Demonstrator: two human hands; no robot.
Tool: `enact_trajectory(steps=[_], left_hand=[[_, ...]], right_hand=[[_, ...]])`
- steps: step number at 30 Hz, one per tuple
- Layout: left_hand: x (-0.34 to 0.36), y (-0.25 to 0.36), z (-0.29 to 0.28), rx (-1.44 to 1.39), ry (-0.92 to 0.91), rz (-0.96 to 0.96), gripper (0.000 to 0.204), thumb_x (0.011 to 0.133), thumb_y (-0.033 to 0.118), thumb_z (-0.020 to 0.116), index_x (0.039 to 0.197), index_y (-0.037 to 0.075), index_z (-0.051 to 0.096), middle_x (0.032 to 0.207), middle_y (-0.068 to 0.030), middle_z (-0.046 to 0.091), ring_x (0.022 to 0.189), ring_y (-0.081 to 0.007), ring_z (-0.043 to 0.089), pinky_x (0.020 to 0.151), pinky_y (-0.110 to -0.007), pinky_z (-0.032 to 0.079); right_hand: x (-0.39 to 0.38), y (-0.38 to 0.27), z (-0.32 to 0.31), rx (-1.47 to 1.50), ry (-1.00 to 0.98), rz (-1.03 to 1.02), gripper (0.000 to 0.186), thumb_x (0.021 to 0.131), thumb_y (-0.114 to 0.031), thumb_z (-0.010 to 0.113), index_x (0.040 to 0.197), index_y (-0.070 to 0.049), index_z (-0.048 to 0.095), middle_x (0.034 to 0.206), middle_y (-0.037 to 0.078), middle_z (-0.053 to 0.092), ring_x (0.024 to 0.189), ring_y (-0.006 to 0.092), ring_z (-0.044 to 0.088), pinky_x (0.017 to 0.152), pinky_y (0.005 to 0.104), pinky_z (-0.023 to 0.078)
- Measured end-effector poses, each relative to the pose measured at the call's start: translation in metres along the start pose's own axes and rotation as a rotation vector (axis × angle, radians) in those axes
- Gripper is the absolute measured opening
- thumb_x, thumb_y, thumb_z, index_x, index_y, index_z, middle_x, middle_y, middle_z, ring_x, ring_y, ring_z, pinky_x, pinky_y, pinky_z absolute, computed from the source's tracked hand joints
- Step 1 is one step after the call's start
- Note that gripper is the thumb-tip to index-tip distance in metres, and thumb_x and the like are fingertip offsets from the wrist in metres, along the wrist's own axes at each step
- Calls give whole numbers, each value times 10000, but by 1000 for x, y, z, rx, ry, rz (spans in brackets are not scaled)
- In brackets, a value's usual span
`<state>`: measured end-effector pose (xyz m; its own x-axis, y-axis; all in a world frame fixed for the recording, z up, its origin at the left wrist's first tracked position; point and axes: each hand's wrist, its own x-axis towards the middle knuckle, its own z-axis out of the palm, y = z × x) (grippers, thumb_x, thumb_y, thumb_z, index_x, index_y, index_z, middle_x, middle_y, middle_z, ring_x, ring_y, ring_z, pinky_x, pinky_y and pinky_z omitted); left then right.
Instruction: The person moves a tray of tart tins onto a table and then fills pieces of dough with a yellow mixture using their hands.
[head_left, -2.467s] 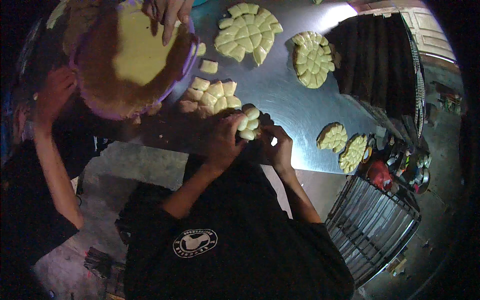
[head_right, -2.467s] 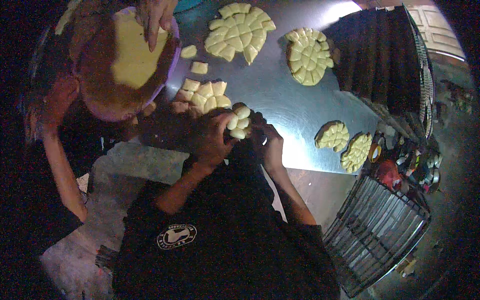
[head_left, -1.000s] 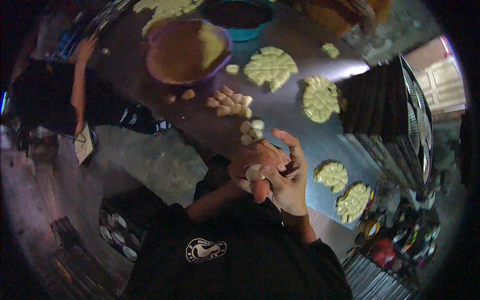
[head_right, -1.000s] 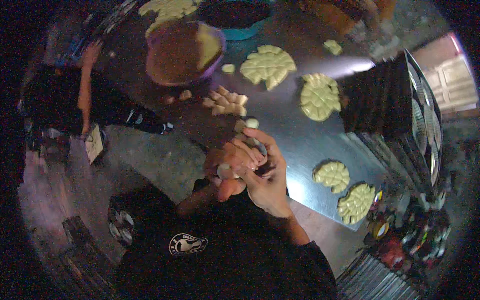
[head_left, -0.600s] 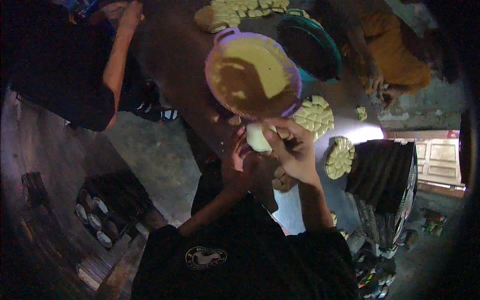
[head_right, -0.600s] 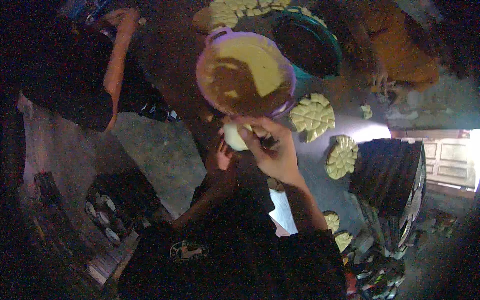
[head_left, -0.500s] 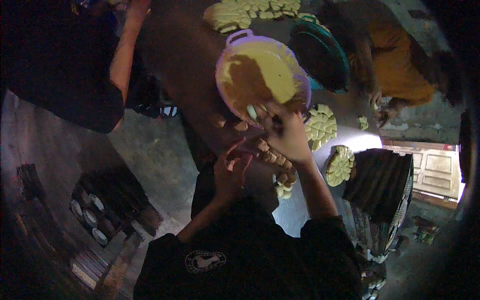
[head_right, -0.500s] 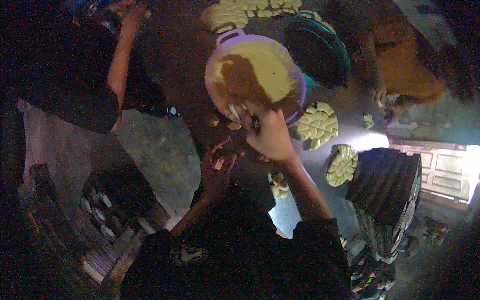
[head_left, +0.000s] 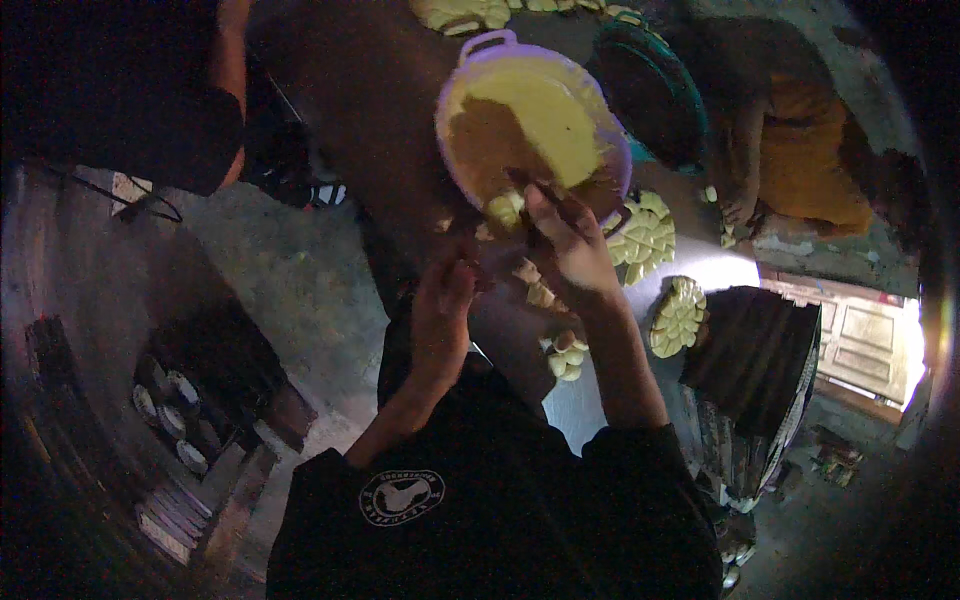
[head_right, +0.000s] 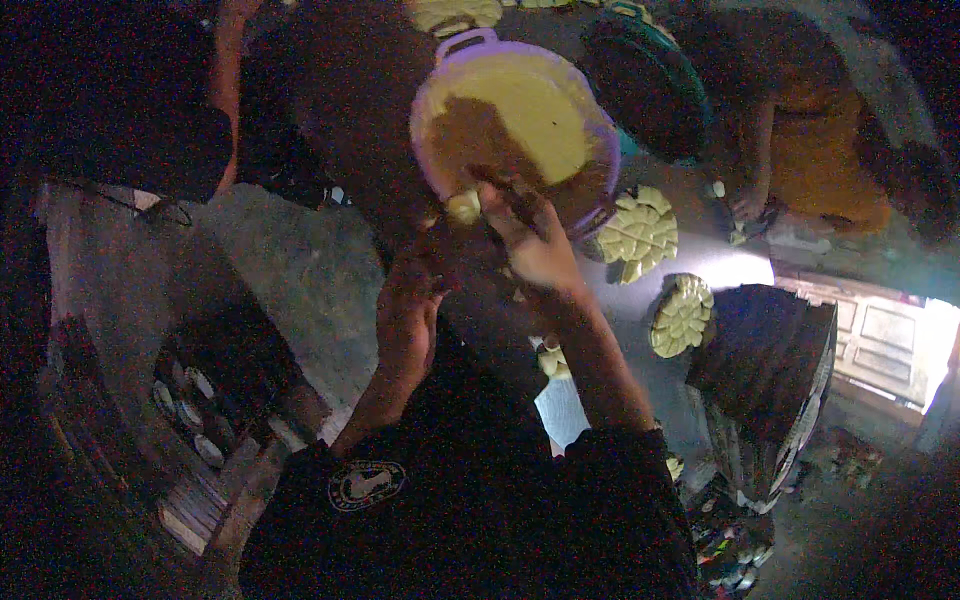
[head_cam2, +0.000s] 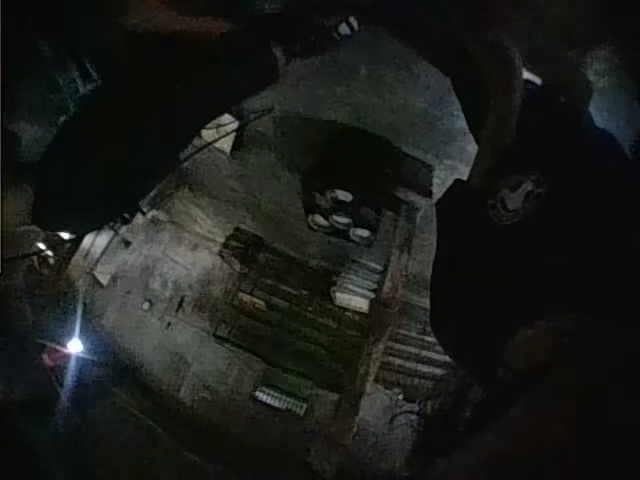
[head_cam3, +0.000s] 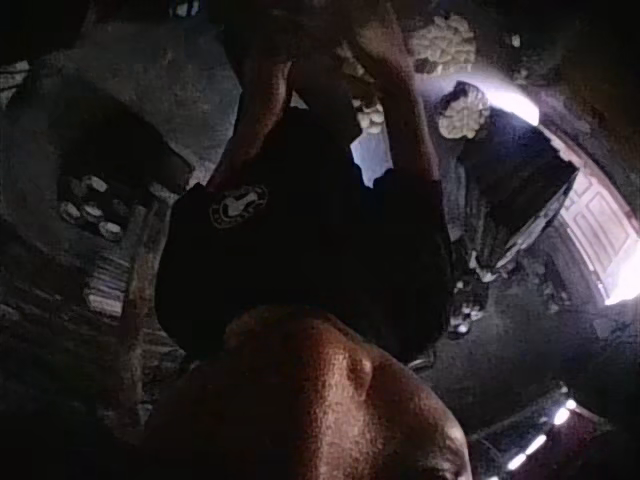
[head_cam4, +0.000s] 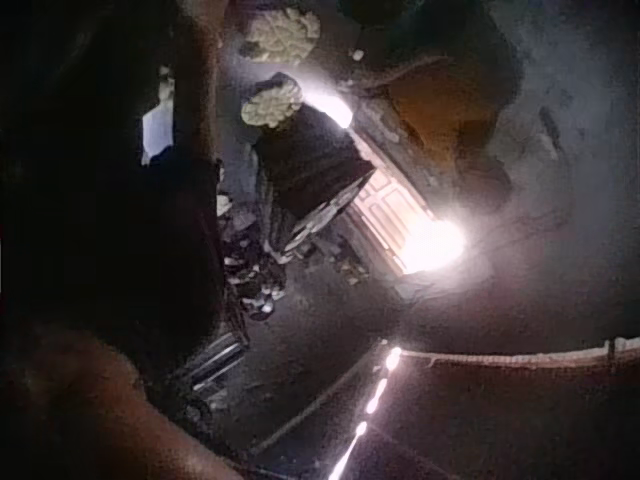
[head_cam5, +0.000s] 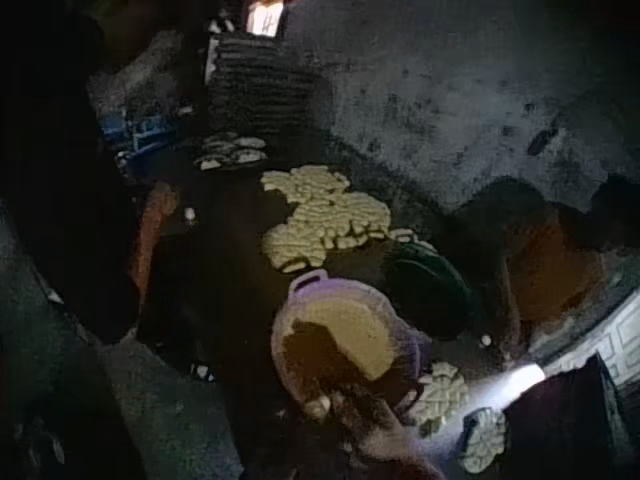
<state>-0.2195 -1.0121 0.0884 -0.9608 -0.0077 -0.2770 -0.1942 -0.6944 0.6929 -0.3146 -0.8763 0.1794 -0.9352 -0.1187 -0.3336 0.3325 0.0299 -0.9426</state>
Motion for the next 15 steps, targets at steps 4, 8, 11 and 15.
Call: enact_trajectory(steps=[4,8,11,15], left_hand=[[-24,31,44,-222,-144,-217,530,1047,419,551,1375,3,526,1305,-89,611,1185,-201,610,1028,-355,470],[-53,29,73,-327,-283,-450,528,1071,389,508,1408,-17,488,1357,-111,596,1281,-217,555,1077,-376,451],[-73,6,91,-317,-247,-575,508,1084,342,485,1444,-15,457,1396,-125,566,1316,-222,535,1112,-371,433],[-119,-17,113,-161,-466,-408,512,1050,235,551,1456,-59,445,1466,-137,499,1371,-239,492,1154,-381,406]], right_hand=[[-76,1,-13,182,30,-258,408,1007,-78,620,1394,-50,494,1160,128,711,1011,176,684,823,311,575],[-139,31,-53,145,44,-374,325,1007,-77,627,1308,-7,525,1130,134,722,996,178,698,810,315,590],[-190,51,-94,22,111,-441,351,964,-16,673,1297,32,574,1173,119,706,1048,160,677,866,333,579],[-256,30,-97,-469,321,-615,408,870,65,718,1268,21,640,1308,175,639,1151,258,663,933,374,559]])
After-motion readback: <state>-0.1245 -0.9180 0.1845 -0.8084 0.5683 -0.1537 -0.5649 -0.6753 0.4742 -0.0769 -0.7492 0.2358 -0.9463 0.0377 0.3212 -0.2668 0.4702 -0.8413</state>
